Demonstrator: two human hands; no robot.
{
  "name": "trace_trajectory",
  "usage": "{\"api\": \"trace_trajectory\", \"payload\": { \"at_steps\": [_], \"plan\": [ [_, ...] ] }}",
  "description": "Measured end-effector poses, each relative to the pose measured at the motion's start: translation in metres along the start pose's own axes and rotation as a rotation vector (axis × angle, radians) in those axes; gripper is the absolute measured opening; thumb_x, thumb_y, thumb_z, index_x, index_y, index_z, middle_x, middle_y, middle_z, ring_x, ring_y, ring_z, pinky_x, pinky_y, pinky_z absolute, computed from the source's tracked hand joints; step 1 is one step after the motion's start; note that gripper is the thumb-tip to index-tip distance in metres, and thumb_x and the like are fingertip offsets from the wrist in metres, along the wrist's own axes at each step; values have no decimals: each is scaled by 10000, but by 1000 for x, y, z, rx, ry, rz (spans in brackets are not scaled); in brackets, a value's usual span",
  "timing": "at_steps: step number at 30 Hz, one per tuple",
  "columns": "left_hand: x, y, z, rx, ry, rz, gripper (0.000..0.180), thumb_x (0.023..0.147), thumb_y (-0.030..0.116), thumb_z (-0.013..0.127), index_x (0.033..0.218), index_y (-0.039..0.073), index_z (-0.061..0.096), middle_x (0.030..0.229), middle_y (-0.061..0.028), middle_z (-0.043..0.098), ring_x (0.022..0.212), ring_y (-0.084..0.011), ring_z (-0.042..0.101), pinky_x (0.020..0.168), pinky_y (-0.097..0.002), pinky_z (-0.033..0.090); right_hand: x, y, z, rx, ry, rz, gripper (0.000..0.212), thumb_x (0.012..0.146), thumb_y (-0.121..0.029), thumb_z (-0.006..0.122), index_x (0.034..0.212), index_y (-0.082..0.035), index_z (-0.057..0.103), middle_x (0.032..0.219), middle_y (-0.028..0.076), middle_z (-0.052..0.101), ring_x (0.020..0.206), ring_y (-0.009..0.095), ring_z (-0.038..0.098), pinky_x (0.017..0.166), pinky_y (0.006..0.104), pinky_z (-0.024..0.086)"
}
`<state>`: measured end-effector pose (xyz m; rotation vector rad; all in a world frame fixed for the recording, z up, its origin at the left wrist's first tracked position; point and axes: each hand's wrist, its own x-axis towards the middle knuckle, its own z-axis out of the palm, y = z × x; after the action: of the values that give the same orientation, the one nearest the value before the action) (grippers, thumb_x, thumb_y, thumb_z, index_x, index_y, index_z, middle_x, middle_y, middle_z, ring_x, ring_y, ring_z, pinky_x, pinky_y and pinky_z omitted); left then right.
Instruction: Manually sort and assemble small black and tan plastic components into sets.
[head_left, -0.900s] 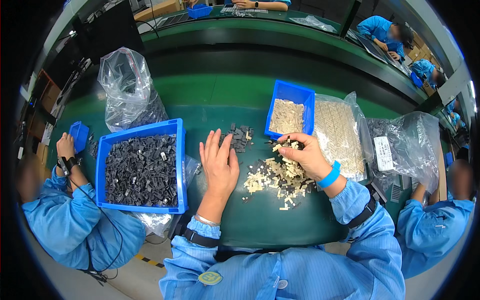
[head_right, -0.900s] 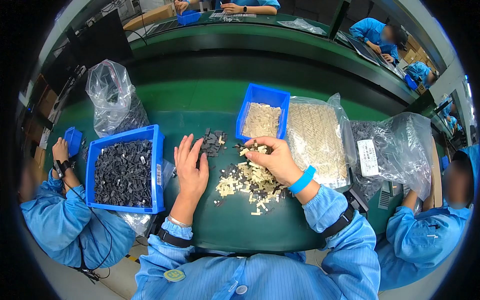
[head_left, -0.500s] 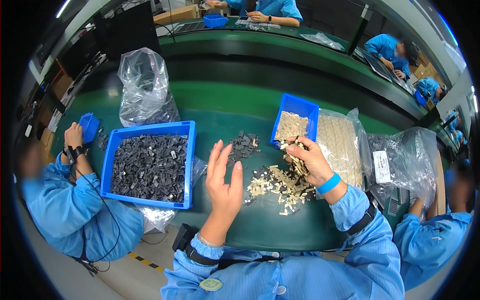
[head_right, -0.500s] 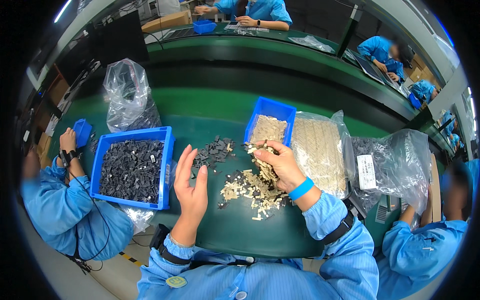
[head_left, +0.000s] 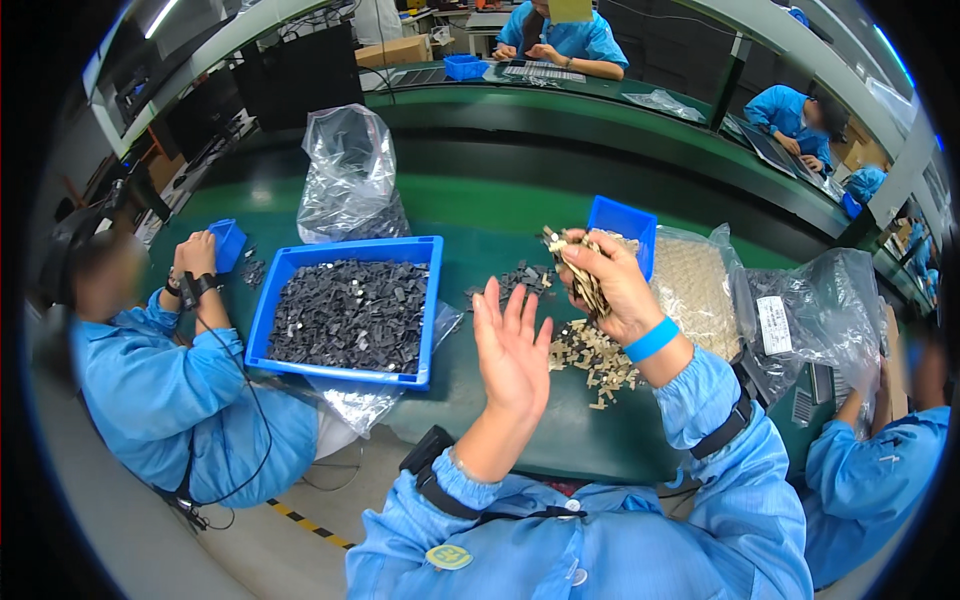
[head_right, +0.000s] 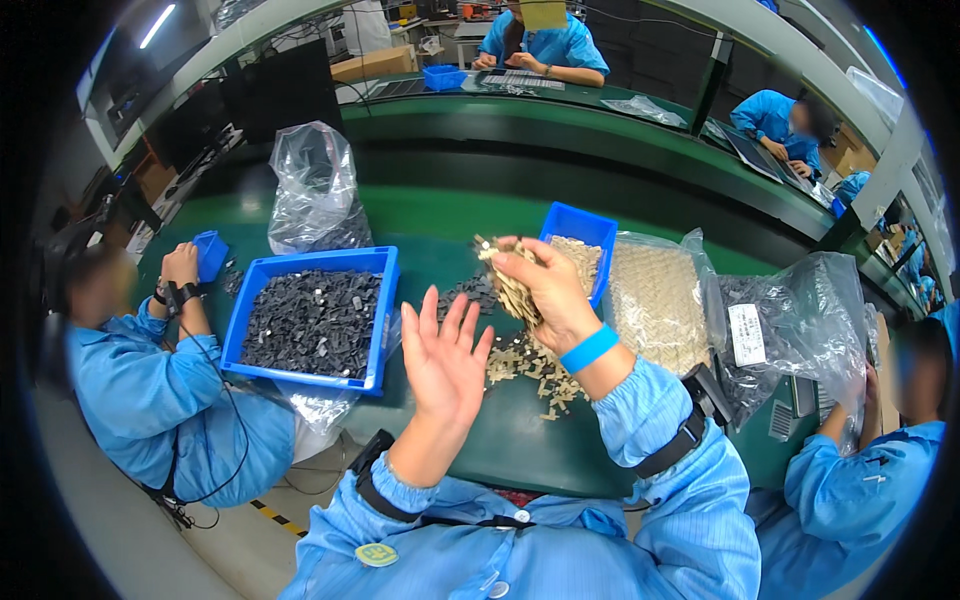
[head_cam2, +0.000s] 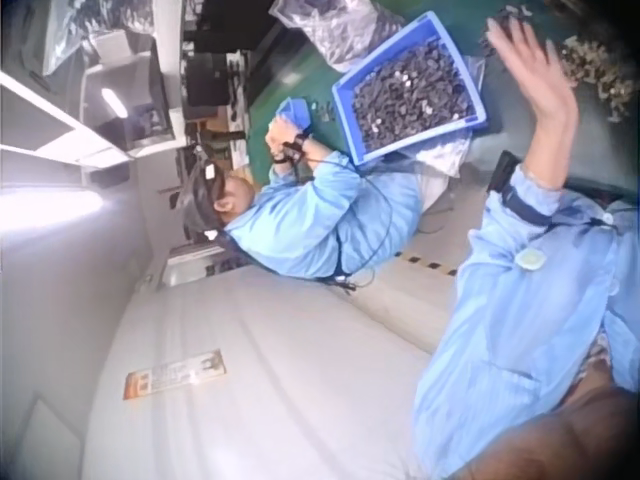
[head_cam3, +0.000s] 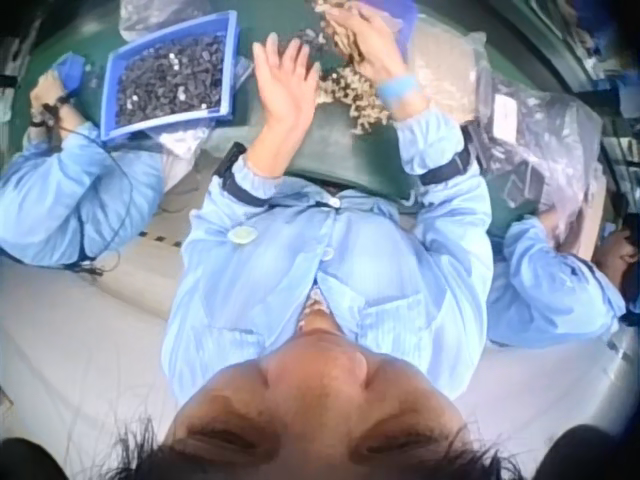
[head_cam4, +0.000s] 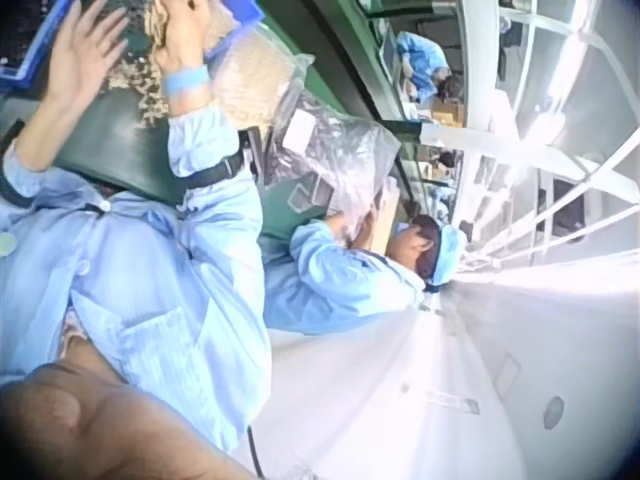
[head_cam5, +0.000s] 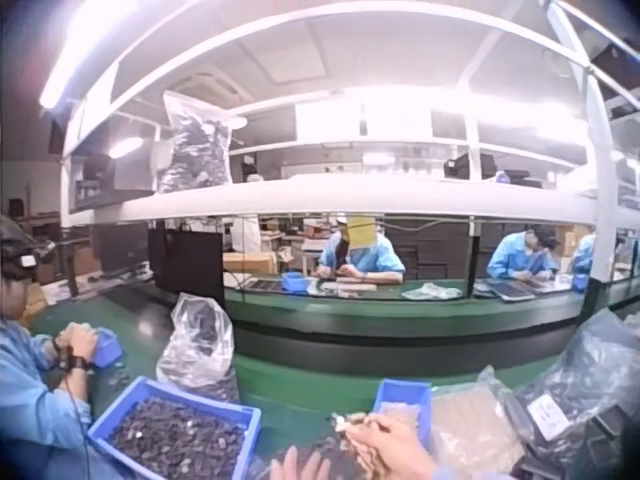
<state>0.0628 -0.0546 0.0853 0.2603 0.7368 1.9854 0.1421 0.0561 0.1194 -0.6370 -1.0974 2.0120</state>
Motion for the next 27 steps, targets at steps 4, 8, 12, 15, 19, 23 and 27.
{"api": "trace_trajectory", "payload": {
  "at_steps": [4,8,12,15,19,23,27],
  "plan": [
    [7,30,4,-131,-22,134,791,829,615,387,1408,150,114,1421,-169,161,1321,-296,162,1054,-443,156,9,0,54,34,-73,-40,226,770,-56,652,975,-11,570,858,65,618,726,127,604,605,239,507],
    [10,72,-9,-163,11,374,792,835,631,343,1412,149,92,1444,-161,131,1341,-294,125,1061,-453,98,23,10,114,103,-181,-52,213,759,-47,657,951,-9,574,838,65,615,709,133,599,596,249,504],
    [8,123,-30,-166,83,566,789,835,626,346,1409,138,111,1440,-173,134,1336,-305,136,1063,-448,111,39,34,179,180,-264,-18,165,753,-31,652,899,-6,579,792,78,615,648,155,608,547,279,514],
    [10,160,-57,-172,163,677,768,820,597,426,1387,139,182,1379,-167,249,1236,-294,321,1013,-458,249,51,58,228,209,-325,8,154,752,-21,646,890,-2,581,786,81,616,656,162,608,570,278,518],
    [21,198,-81,-173,219,729,769,829,625,359,1390,132,176,1384,-165,253,1250,-284,294,1039,-450,177,72,84,279,291,-384,22,130,746,-21,649,858,-7,586,772,70,607,656,144,593,555,282,517],
    [38,228,-116,-199,252,760,744,820,580,428,1379,141,206,1362,-178,271,1222,-309,335,1011,-478,269,99,115,319,341,-382,13,129,738,-20,652,844,9,585,756,75,604,623,146,593,530,283,515],
    [52,263,-160,-221,316,788,750,822,586,417,1383,137,203,1384,-189,245,1251,-325,302,1037,-488,216,120,146,357,350,-396,41,160,738,-12,641,879,34,581,769,92,609,620,156,601,521,291,518]
  ]
}}
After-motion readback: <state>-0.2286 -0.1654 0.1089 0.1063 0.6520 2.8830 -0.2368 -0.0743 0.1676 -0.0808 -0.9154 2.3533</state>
